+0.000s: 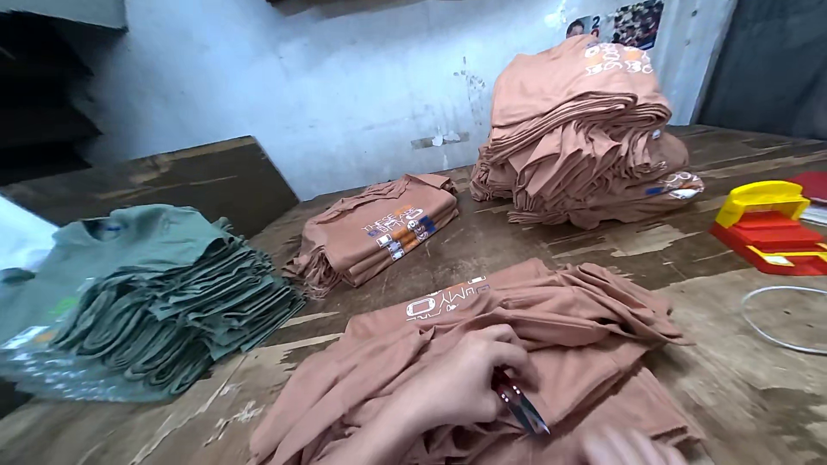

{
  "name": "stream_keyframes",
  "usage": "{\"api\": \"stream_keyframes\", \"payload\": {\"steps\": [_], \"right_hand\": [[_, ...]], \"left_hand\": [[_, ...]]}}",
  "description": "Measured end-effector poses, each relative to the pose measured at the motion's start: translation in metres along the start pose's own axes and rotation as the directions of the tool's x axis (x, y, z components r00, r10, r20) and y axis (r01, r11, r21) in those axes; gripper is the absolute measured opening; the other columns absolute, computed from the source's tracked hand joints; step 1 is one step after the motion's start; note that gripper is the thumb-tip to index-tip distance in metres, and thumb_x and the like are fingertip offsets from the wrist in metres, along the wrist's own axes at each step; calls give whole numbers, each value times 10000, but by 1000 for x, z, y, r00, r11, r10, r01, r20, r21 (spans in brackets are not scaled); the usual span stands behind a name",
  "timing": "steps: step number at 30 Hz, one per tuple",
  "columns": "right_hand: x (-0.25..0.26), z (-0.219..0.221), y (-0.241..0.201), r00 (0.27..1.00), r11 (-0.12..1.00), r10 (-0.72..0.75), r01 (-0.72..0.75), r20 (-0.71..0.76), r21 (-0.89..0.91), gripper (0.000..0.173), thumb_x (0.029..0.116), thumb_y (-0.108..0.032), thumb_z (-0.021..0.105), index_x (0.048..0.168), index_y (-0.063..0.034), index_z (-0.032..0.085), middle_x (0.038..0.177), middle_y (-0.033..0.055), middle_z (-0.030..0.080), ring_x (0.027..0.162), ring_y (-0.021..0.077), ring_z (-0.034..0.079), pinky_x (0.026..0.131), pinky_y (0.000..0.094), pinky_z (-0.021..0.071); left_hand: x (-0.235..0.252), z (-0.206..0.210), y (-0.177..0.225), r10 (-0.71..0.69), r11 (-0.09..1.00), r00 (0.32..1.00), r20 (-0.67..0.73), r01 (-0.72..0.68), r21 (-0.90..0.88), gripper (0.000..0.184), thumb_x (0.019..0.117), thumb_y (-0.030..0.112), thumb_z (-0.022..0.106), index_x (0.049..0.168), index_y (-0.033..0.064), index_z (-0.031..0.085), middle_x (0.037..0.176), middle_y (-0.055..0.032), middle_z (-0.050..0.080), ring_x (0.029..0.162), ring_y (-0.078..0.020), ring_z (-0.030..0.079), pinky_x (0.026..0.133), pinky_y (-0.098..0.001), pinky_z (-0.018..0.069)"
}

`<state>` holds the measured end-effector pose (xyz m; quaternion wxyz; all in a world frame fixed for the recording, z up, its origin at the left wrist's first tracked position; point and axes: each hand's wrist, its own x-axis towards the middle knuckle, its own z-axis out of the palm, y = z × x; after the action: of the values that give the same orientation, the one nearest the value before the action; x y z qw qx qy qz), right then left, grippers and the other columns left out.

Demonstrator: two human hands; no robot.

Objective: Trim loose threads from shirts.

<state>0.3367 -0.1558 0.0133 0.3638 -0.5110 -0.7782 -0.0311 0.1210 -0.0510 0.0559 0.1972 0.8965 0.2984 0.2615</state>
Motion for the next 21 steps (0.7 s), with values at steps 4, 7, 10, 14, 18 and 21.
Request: {"api": "stream_keyframes", "payload": {"steps": [4, 7, 10, 14, 18, 21], "right_hand": [[27, 24, -7, 983, 975, 136, -154, -122, -161, 628, 802, -732, 678, 874, -109, 703, 800, 70, 674, 774, 277, 654, 697, 498, 477], [27, 29, -3, 991, 996, 87, -90, -100, -19, 289, 809, -300, 776, 1014, -98, 745, 856, 33, 733, 831, 263, 690, 760, 509, 506], [23, 26, 7, 996, 986, 56, -44, -69, 162, 277, 862, -182, 771, 1129, -117, 742, 850, -22, 760, 782, 205, 686, 788, 491, 509], [7, 17, 23, 980, 998, -5, 18, -197, 63, 114, 917, -270, 733, 897, -221, 834, 693, 26, 612, 779, 242, 594, 811, 471, 423], [-5, 12, 23, 962, 982, 19, 32, -271, 184, 102, 911, -254, 752, 901, -184, 825, 737, 28, 640, 823, 211, 591, 842, 423, 433], [-5, 15, 19, 959, 973, -1, 66, -283, 219, 95, 910, -247, 759, 907, -179, 825, 739, 24, 642, 816, 199, 588, 834, 404, 435]], "left_hand": [[7, -6, -14, 101, 991, 994, 35, -98, -88, 229, 840, -57, 647, 941, 98, 782, 1147, -12, 738, 1096, -114, 674, 978, -324, 563], [11, -7, -11, -43, 986, 997, 69, 53, -155, 178, 934, 24, 603, 1026, 93, 739, 968, 9, 736, 860, -70, 682, 793, -298, 581], [19, -2, -1, -303, 936, 952, 46, 306, -176, 191, 1040, 239, 589, 1169, 125, 672, 921, 9, 694, 786, -74, 655, 761, -290, 562], [2, -3, 2, -206, 971, 961, -186, 178, -159, 442, 841, 156, 805, 1264, 141, 679, 1053, 36, 713, 947, -55, 674, 860, -257, 581], [-21, -1, 8, 91, 990, 958, -272, -56, 132, 211, 835, 331, 833, 1012, 225, 791, 1032, 66, 723, 1036, -85, 648, 949, -329, 532], [-22, 14, 14, 170, 962, 957, -237, -109, 251, 93, 898, 299, 777, 980, 261, 795, 988, 104, 736, 1029, -93, 657, 956, -358, 521]]}}
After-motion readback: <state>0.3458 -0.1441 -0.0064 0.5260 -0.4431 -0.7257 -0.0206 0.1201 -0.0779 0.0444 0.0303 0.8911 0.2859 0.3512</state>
